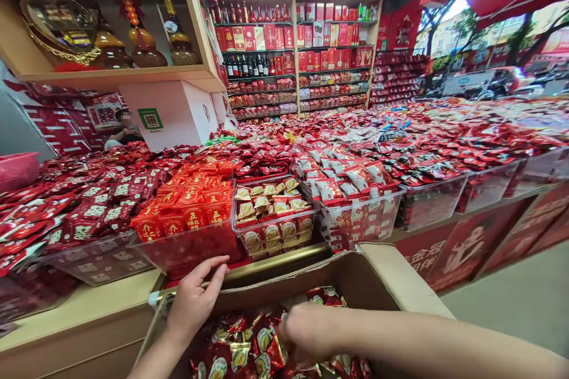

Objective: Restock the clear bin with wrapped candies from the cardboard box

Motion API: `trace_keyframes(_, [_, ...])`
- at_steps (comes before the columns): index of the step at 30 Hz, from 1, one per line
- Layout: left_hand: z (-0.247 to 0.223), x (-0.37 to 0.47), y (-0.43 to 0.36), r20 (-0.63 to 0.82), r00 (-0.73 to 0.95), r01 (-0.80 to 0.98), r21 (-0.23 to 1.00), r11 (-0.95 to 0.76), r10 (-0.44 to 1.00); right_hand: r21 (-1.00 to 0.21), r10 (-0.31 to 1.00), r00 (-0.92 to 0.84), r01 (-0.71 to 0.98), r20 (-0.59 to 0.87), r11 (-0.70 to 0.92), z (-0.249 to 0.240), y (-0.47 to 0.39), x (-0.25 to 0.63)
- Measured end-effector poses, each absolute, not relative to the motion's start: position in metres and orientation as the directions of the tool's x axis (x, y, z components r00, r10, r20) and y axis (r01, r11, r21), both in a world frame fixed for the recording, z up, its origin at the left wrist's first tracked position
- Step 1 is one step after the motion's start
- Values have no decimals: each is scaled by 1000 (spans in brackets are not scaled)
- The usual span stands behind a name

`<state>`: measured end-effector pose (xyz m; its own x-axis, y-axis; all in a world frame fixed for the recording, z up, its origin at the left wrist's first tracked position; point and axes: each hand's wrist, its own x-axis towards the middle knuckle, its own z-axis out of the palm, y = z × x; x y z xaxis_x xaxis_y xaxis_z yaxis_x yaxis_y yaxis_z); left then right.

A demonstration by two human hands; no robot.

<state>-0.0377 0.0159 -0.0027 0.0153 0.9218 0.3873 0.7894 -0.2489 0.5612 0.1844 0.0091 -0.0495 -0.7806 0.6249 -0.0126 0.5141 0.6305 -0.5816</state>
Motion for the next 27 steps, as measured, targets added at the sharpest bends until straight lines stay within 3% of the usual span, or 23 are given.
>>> trace_keyframes(1, [-2, -30, 8, 381, -6, 737, 626, -253, 925, -595, 590, -807, 478, -7, 647, -32, 12, 189])
trace_keyframes(3, [0, -11, -8, 243, 17, 442, 868, -225, 970, -740, 610, -791, 381, 49, 554, -4, 15, 196])
trace_keyframes(6, [1, 18, -26, -21, 252, 130, 991, -13, 968, -943, 728, -676, 155, 115, 293, 14, 19, 200])
trace_keyframes(11, [0, 40, -33, -187, 286, -49, 977, 209, 940, -989, 850, -521, -145, 84, 8, -1, 23, 194])
trace_keyframes(14, [3, 43, -34, -212, 248, -152, 955, 254, 945, -981, 842, -539, -174, 18, -90, -8, 21, 192])
trace_keyframes(20, [4, 50, -40, -278, 211, -325, 884, 336, 937, -994, 875, -484, -107, 23, -33, -6, 15, 196])
trace_keyframes(24, [-7, 45, -38, -267, 167, -294, 905, 307, 949, -998, 871, -491, -55, 35, 9, -6, 15, 197])
trace_keyframes(27, [-15, 35, -33, -192, 148, -158, 964, 215, 970, -1000, 865, -502, -7, 25, 25, -6, 15, 198])
